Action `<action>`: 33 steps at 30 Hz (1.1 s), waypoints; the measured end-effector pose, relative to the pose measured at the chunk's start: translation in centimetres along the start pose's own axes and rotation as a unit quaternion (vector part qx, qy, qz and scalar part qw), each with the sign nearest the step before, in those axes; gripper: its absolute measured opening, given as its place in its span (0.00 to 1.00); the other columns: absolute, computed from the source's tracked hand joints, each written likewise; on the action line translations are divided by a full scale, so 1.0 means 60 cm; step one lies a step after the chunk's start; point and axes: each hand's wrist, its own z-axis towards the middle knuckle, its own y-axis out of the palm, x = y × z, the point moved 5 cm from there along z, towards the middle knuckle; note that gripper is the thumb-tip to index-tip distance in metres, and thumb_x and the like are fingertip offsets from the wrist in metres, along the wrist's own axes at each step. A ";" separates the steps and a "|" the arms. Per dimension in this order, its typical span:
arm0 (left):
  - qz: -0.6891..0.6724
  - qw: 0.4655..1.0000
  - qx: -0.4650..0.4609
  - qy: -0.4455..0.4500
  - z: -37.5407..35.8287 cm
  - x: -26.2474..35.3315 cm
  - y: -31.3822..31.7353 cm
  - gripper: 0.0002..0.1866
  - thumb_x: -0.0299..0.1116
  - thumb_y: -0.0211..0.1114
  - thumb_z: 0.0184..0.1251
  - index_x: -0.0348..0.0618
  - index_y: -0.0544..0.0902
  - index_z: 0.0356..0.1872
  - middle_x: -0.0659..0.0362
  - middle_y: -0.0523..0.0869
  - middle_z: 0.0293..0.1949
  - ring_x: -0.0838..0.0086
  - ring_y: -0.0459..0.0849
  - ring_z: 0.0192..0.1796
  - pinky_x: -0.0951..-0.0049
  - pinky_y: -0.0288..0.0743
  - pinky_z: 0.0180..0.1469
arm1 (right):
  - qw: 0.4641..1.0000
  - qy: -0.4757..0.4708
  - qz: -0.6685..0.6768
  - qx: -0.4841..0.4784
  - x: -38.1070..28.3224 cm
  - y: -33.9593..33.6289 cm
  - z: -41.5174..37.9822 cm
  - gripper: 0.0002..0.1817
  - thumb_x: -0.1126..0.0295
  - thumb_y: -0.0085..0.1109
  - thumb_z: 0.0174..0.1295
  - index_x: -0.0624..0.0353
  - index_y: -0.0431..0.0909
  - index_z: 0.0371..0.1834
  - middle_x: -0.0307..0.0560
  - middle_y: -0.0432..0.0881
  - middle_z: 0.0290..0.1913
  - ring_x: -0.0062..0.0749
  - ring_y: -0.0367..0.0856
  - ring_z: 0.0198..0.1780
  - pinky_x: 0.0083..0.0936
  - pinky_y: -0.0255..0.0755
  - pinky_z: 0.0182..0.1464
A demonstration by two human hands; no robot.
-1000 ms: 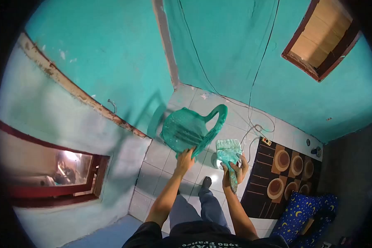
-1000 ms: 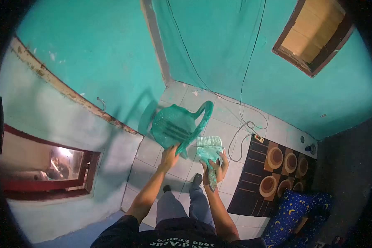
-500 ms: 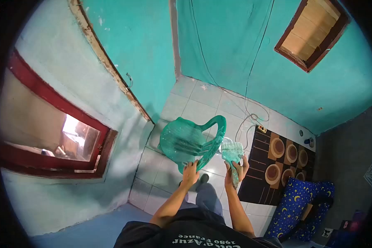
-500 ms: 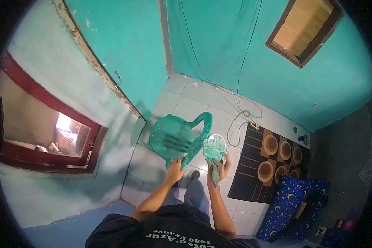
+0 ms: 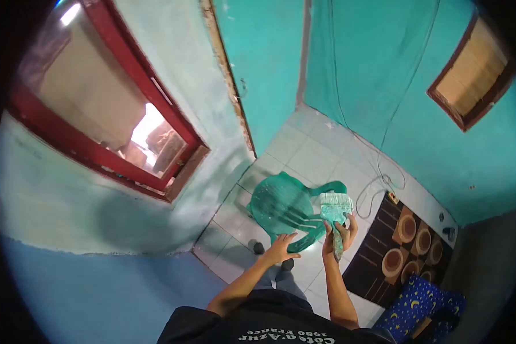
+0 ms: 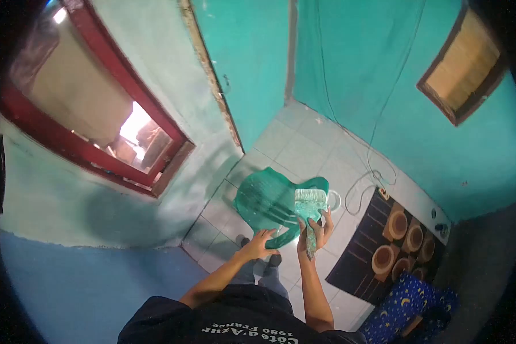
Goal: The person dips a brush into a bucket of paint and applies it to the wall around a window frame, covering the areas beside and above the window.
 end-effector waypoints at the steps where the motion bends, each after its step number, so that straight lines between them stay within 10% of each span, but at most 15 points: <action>1: 0.018 1.000 0.000 -0.006 0.005 0.006 -0.041 0.50 0.57 0.77 0.61 0.39 0.66 0.77 0.40 0.74 0.67 0.44 0.70 0.71 0.49 0.66 0.73 | 1.000 -0.012 0.013 -0.001 -0.013 0.012 0.006 0.17 0.72 0.83 0.54 0.57 0.80 0.40 0.59 0.76 0.65 0.67 0.74 0.72 0.53 0.78 0.67; 13: 0.111 0.925 0.363 0.031 -0.128 0.148 -0.625 0.31 0.42 0.72 0.71 0.38 0.76 0.69 0.46 0.78 0.68 0.49 0.73 0.71 0.54 0.65 0.74 | 0.967 -0.122 0.217 -0.056 -0.259 0.295 0.083 0.20 0.72 0.81 0.56 0.57 0.74 0.41 0.56 0.74 0.64 0.67 0.72 0.73 0.59 0.68 0.74; 28: 0.165 0.842 0.510 0.057 -0.116 0.195 -0.896 0.22 0.32 0.71 0.70 0.38 0.82 0.63 0.47 0.80 0.67 0.53 0.74 0.72 0.55 0.66 0.74 | 0.855 -0.259 0.445 -0.068 -0.467 0.584 0.313 0.16 0.71 0.75 0.64 0.54 0.71 0.41 0.59 0.72 0.62 0.76 0.66 0.75 0.65 0.67 0.74; 33: 0.280 0.791 0.543 0.040 -0.013 0.234 -1.018 0.23 0.32 0.71 0.70 0.42 0.81 0.65 0.49 0.79 0.67 0.54 0.74 0.72 0.56 0.65 0.75 | 0.802 -0.276 0.507 -0.150 -0.452 0.716 0.465 0.15 0.80 0.76 0.57 0.59 0.79 0.44 0.70 0.68 0.75 0.70 0.70 0.75 0.50 0.73 0.73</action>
